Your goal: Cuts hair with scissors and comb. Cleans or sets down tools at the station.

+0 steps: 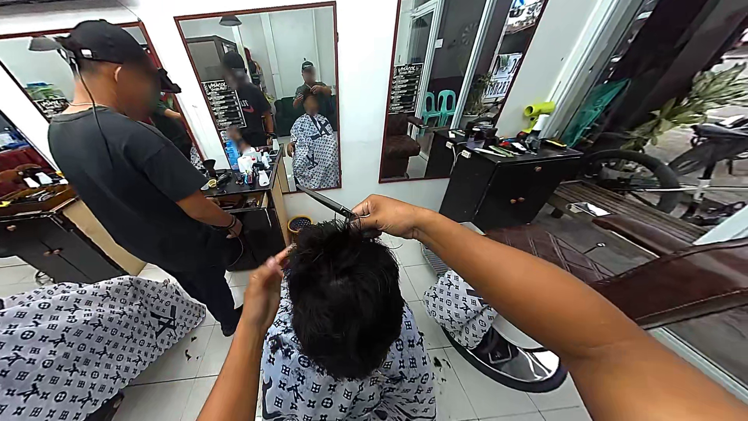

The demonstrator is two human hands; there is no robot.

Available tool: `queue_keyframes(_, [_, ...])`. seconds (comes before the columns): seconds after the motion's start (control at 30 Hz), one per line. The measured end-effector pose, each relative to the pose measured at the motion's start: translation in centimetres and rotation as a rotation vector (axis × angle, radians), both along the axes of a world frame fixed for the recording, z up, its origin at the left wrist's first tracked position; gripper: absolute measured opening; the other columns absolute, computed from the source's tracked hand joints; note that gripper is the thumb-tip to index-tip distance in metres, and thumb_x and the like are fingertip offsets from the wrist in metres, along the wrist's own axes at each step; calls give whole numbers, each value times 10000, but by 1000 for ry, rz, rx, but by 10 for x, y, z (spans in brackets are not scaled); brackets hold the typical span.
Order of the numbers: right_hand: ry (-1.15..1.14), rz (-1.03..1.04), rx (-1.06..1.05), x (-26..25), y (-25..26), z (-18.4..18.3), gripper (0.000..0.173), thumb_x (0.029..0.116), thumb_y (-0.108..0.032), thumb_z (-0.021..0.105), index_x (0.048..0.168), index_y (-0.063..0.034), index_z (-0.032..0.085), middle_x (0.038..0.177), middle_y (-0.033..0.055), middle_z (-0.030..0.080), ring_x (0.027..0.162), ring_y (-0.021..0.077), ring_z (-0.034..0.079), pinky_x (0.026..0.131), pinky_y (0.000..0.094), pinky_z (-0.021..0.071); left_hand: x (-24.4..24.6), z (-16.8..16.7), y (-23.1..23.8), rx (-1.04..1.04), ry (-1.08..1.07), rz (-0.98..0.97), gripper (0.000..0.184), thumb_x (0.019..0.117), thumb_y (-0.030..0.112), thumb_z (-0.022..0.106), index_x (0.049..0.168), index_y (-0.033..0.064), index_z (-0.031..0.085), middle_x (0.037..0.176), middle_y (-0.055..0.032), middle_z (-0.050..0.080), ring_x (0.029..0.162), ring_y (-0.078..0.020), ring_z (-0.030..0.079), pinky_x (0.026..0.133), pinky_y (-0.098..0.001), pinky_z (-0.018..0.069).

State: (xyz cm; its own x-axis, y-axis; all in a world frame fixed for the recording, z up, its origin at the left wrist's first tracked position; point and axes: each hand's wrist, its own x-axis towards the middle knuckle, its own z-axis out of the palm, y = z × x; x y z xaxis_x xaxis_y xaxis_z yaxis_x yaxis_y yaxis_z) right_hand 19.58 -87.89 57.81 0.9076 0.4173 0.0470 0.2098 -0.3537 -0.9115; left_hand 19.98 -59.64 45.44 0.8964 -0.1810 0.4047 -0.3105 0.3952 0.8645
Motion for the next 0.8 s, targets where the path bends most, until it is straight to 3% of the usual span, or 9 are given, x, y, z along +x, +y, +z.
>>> queue_keyframes(0.03, [10, -12, 10, 0, 0, 2, 235, 1023, -45, 574, 796, -32, 633, 625, -28, 582, 541, 4, 539, 538, 161, 459, -6, -2, -4, 89, -102, -54, 239, 885, 466, 686, 793, 264, 774, 1022, 116, 773, 971, 16, 690, 856, -206, 554])
queue_keyframes(0.1, [23, -25, 27, 0, 1, 6, 239, 1033, -78, 577, 804, -33, 631, 616, -26, 582, 521, 11, 538, 524, 163, 467, -19, 17, -17, 271, -256, -161, 429, 765, 493, 820, 1049, 171, 805, 1098, 87, 774, 1043, -6, 697, 951, -237, 551])
queue_keyframes(0.17, [41, -28, 30, -2, 4, 13, 237, 1037, -92, 578, 810, -39, 622, 609, -33, 565, 507, 13, 529, 510, 162, 466, -22, 41, -31, 385, -338, -229, 634, 800, 369, 831, 1307, 24, 669, 1312, 14, 699, 1245, -45, 614, 1103, -276, 471])
queue_keyframes(0.2, [58, -29, 27, -3, 5, 19, 230, 1037, -92, 578, 817, -39, 621, 615, -34, 570, 518, 21, 541, 519, 174, 472, -19, 48, -36, 410, -343, -223, 630, 838, 340, 799, 1344, 1, 637, 1348, -9, 676, 1275, -54, 592, 1117, -285, 457])
queue_keyframes(0.37, [45, -76, 49, -10, 7, 39, 193, 1032, -86, 591, 856, -21, 639, 658, -17, 602, 545, 36, 569, 553, 187, 509, -2, 58, -43, 317, -395, -194, 400, 997, 253, 487, 1207, -3, 711, 1252, -47, 719, 1204, -86, 634, 1067, -313, 484])
queue_keyframes(0.53, [-8, -135, 125, -16, 6, 49, 175, 1035, -82, 578, 882, -26, 640, 618, -36, 563, 523, 39, 551, 543, 193, 507, 0, 64, -47, 211, -402, -198, 434, 1011, 363, 486, 1181, 57, 743, 1247, -38, 727, 1200, -102, 638, 1049, -315, 485])
queue_keyframes(0.63, [-396, -239, 57, -34, 15, 39, 154, 1032, -121, 596, 958, -5, 666, 720, 10, 619, 574, 74, 600, 574, 257, 564, 0, 63, -54, 147, -402, -159, 498, 1035, 461, 472, 1180, 70, 745, 1232, -29, 730, 1202, -106, 635, 1067, -328, 478])
queue_keyframes(0.7, [-739, -119, -184, -51, 18, 24, 181, 1002, -133, 630, 946, 17, 714, 781, 68, 672, 664, 110, 628, 628, 302, 549, -6, 63, -60, 61, -323, -66, 363, 1053, 355, 443, 1070, 142, 736, 1092, 38, 754, 1100, -56, 668, 1018, -291, 516])
queue_keyframes(0.8, [-866, 95, -338, -54, 9, 14, 247, 1016, -236, 611, 1023, -37, 756, 932, 46, 738, 866, 88, 684, 803, 289, 561, -5, 64, -61, 64, -306, -83, 477, 1062, 194, 295, 1160, 13, 726, 1200, -93, 738, 1225, -179, 638, 1095, -369, 470])
